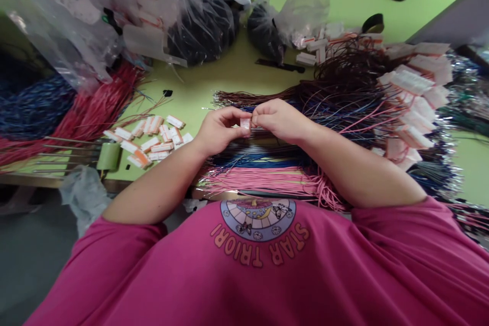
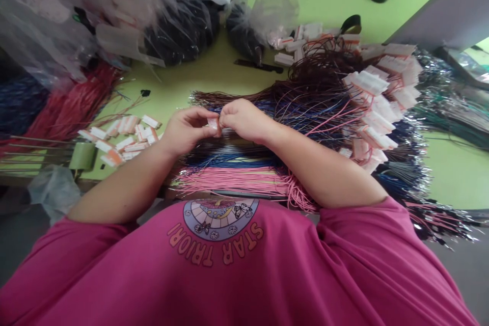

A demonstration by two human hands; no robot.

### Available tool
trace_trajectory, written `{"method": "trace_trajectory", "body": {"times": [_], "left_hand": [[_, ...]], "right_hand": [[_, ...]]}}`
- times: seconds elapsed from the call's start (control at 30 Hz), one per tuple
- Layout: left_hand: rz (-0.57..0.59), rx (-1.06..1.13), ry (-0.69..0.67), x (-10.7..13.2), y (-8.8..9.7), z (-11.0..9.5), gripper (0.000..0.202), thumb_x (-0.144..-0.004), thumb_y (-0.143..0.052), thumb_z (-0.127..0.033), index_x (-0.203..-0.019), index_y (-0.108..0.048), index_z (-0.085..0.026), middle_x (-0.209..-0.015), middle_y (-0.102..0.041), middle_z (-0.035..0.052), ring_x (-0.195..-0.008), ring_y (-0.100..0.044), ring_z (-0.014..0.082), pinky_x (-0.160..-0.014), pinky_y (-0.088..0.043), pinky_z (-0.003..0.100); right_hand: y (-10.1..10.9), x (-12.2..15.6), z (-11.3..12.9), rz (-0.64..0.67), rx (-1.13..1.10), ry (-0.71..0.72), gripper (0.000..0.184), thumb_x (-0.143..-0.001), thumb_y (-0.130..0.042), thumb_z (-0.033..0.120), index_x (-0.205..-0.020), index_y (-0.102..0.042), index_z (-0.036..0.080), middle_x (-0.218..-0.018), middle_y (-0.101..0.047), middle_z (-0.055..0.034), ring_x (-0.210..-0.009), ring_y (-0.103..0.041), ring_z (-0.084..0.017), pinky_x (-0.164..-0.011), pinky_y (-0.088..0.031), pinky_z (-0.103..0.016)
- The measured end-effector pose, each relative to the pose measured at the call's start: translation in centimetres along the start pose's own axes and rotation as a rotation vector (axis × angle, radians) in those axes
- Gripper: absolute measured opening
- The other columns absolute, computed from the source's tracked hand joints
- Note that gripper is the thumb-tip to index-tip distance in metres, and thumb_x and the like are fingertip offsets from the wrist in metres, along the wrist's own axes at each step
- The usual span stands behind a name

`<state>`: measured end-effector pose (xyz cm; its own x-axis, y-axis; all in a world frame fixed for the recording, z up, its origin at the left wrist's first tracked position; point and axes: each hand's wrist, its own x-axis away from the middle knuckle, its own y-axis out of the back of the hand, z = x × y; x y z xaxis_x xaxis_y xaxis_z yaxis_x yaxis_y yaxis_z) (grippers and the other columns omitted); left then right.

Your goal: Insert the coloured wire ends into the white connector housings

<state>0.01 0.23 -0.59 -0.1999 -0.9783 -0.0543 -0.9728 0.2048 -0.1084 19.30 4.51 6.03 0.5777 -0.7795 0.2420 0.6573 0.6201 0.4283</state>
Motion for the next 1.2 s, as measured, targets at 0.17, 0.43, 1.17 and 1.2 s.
{"method": "trace_trajectory", "body": {"times": [0.17, 0.43, 1.17, 1.2], "left_hand": [[-0.022, -0.033, 0.027, -0.1, 0.1, -0.7, 0.037, -0.064, -0.096, -0.025, -0.094, -0.077, -0.02, -0.074, -0.072, -0.0018, -0.064, -0.068, 0.0124, -0.066, -0.06, 0.029], [-0.285, -0.044, 0.024, -1.6, 2.6, -0.6, 0.032, -0.074, -0.078, -0.012, -0.104, -0.069, -0.022, -0.086, -0.072, 0.0009, -0.073, -0.07, 0.0143, -0.068, -0.063, 0.031], [-0.248, -0.101, 0.03, -1.7, 2.9, -0.4, 0.039, -0.071, -0.08, -0.019, -0.108, -0.069, -0.022, -0.086, -0.069, 0.0019, -0.075, -0.066, 0.0153, -0.067, -0.059, 0.031], [-0.236, -0.109, 0.03, -1.6, 2.9, -0.4, 0.038, -0.072, -0.079, -0.018, -0.108, -0.068, -0.022, -0.086, -0.069, 0.0019, -0.075, -0.066, 0.0154, -0.068, -0.059, 0.031]], "right_hand": [[0.2, -0.7, -0.8, -0.055, 0.322, 0.171, 0.021, -0.09, -0.054, 0.018, -0.074, -0.066, 0.015, -0.072, -0.061, 0.0006, -0.073, -0.051, -0.012, -0.073, -0.035, -0.027], [1.0, 0.8, -1.5, -0.124, 1.013, 0.376, 0.04, -0.106, -0.04, 0.026, -0.119, -0.076, 0.012, -0.126, -0.072, -0.0184, -0.113, -0.062, -0.028, -0.092, -0.043, -0.039], [0.5, 0.5, -1.6, 0.178, 0.923, 0.149, 0.039, -0.099, -0.047, 0.024, -0.122, -0.079, 0.021, -0.113, -0.081, -0.0108, -0.088, -0.067, -0.022, -0.07, -0.033, -0.032], [0.5, 0.5, -1.7, 0.118, 0.95, 0.151, 0.039, -0.099, -0.046, 0.023, -0.121, -0.079, 0.019, -0.116, -0.08, -0.013, -0.091, -0.068, -0.024, -0.071, -0.034, -0.033]]}}
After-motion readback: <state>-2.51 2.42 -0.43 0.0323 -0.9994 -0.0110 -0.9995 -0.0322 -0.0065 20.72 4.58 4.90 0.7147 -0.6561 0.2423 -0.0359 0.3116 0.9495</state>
